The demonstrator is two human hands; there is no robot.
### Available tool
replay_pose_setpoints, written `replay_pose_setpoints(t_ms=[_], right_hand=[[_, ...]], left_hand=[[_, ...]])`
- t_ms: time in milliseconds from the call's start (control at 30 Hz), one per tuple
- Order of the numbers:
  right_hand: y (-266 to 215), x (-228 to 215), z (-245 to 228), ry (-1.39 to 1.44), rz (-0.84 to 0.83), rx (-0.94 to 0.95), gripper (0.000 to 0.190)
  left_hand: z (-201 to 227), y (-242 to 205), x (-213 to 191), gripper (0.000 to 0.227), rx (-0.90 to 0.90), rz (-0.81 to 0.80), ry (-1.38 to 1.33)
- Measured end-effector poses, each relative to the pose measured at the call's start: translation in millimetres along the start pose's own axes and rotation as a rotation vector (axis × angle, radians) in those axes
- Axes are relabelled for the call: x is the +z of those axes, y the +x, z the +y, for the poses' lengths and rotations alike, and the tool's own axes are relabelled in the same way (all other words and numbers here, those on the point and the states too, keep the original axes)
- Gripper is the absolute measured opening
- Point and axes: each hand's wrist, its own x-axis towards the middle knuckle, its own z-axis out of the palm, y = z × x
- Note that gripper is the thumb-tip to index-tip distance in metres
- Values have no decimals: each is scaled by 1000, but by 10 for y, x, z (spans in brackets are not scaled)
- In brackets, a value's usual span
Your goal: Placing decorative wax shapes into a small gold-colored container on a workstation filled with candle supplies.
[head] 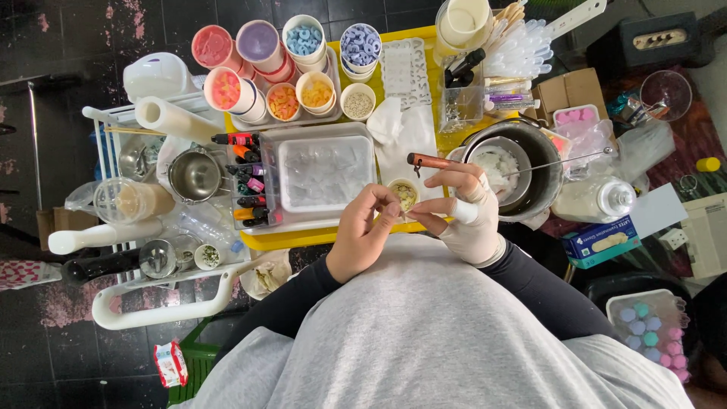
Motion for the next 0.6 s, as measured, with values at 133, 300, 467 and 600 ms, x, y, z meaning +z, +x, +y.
replay_pose_setpoints(t_ms=[133, 300, 467, 600], right_hand=[[49, -23, -40, 5, 0, -11, 34], [89, 4, -86, -41, 15, -15, 31], [80, 30, -77, -22, 34, -9, 29], [49, 44, -66, -43, 37, 18, 30]], left_hand=[[64, 31, 27, 14, 87, 95, 200], [-4, 6, 63, 15, 91, 95, 159], [-141, -37, 55, 14, 19, 20, -49], [-248, -60, 51, 10, 42, -8, -148]])
